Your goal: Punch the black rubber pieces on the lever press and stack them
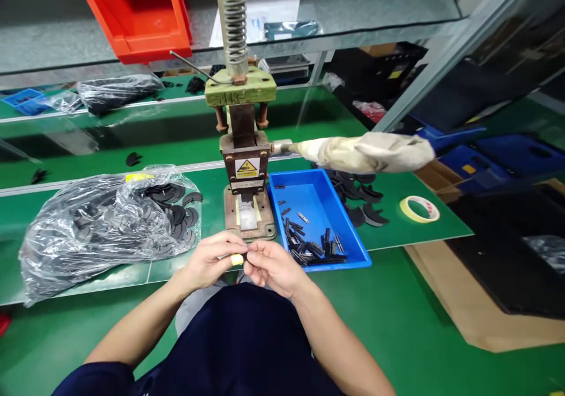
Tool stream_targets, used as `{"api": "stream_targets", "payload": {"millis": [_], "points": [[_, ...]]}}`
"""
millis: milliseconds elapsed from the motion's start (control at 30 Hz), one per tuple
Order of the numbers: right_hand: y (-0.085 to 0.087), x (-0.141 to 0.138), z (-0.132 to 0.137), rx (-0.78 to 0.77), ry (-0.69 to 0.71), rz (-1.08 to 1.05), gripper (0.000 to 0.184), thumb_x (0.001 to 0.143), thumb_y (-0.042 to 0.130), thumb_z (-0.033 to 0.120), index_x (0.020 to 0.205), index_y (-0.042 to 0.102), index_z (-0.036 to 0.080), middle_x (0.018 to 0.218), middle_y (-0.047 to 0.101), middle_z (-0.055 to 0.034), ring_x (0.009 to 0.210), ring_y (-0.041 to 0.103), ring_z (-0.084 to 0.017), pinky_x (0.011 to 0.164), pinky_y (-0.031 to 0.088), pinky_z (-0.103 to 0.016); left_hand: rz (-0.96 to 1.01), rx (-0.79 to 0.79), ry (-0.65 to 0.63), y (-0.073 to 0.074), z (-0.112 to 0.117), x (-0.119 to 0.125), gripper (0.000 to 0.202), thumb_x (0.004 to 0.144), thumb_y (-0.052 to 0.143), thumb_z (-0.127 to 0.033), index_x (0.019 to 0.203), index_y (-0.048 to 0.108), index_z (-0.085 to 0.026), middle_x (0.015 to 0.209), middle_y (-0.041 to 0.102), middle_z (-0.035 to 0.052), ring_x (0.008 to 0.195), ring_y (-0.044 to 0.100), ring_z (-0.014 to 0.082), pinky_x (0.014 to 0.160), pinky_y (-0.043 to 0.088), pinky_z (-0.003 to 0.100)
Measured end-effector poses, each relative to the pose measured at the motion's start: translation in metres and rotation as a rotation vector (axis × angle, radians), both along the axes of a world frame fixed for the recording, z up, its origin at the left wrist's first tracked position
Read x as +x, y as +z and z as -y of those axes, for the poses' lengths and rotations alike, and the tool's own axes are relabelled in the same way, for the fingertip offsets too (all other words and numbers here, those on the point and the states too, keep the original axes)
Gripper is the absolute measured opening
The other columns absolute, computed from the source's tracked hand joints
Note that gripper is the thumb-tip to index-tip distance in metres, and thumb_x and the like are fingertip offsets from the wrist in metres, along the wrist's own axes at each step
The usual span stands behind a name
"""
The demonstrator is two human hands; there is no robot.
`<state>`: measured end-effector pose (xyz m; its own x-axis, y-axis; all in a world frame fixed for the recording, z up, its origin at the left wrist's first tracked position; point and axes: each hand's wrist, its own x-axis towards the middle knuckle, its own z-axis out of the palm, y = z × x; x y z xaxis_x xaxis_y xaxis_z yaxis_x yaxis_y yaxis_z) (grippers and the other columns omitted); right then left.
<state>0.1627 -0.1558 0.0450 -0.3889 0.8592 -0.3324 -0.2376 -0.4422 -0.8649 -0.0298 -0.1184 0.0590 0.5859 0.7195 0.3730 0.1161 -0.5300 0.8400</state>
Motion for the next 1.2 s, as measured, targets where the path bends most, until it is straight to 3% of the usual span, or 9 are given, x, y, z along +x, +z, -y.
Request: {"api": "stream_targets", "payload": {"millis": [100, 200, 333, 500, 933, 1200], "points": [[-0.004, -0.002, 0.002, 0.09, -0.062, 0.052, 0.042, 0.08, 0.068, 0.058, 0.093, 0.059, 0.019, 0.066, 0.065, 0.0004, 0.048, 0.054, -0.009, 0.044, 0.042, -0.021, -0.02, -0.021, 0.127, -0.008, 0.0, -0.005, 0.019, 0.093, 0.064, -0.028, 0.104, 0.077, -0.023, 0.095, 0.074, 0.0074, 0.087, 0.07, 0.0177, 0.08, 0.058, 0.03], [-0.012, -0.003, 0.003, 0.241, -0.177, 0.18, 0.041, 0.077, 0.074, 0.051, 0.103, 0.064, 0.02, 0.077, 0.068, -0.0007, 0.063, 0.063, -0.012, 0.057, 0.052, -0.026, -0.04, -0.053, 0.242, -0.015, 0.0, -0.009, 0.017, 0.09, 0.066, -0.028, 0.101, 0.078, -0.023, 0.091, 0.074, 0.0061, 0.082, 0.07, 0.0171, 0.077, 0.058, 0.029], [-0.021, -0.004, 0.006, 0.442, -0.288, 0.373, 0.023, 0.082, 0.071, 0.041, 0.097, 0.072, 0.023, 0.084, 0.07, -0.0028, 0.075, 0.065, -0.015, 0.069, 0.054, -0.03, -0.005, -0.035, 0.228, -0.023, 0.002, -0.01, 0.017, 0.09, 0.066, -0.025, 0.103, 0.077, -0.023, 0.094, 0.074, 0.0061, 0.084, 0.07, 0.0167, 0.078, 0.058, 0.029], [-0.023, -0.007, 0.007, 0.614, -0.348, 0.513, 0.016, 0.084, 0.069, 0.036, 0.095, 0.074, 0.026, 0.092, 0.073, -0.004, 0.086, 0.067, -0.018, 0.081, 0.055, -0.034, 0.065, 0.062, 0.232, -0.028, 0.005, -0.013, 0.02, 0.091, 0.065, -0.021, 0.109, 0.074, -0.024, 0.103, 0.072, 0.0071, 0.094, 0.069, 0.0174, 0.083, 0.057, 0.031], [-0.024, -0.011, 0.009, 0.725, -0.357, 0.581, 0.015, 0.088, 0.066, 0.035, 0.098, 0.072, 0.025, 0.09, 0.073, -0.003, 0.077, 0.067, -0.015, 0.073, 0.056, -0.03, 0.083, 0.157, 0.226, -0.027, 0.008, -0.019, 0.012, 0.091, 0.063, -0.017, 0.098, 0.072, -0.021, 0.098, 0.074, 0.0072, 0.093, 0.071, 0.0173, 0.082, 0.059, 0.031], [-0.026, -0.009, 0.01, 0.705, -0.395, 0.528, 0.012, 0.083, 0.07, 0.029, 0.094, 0.074, 0.026, 0.088, 0.073, -0.0028, 0.081, 0.067, -0.017, 0.079, 0.055, -0.033, 0.087, 0.19, 0.228, -0.03, 0.007, -0.016, 0.013, 0.09, 0.063, -0.014, 0.098, 0.071, -0.021, 0.099, 0.075, 0.0077, 0.093, 0.072, 0.0174, 0.082, 0.06, 0.031]]}}
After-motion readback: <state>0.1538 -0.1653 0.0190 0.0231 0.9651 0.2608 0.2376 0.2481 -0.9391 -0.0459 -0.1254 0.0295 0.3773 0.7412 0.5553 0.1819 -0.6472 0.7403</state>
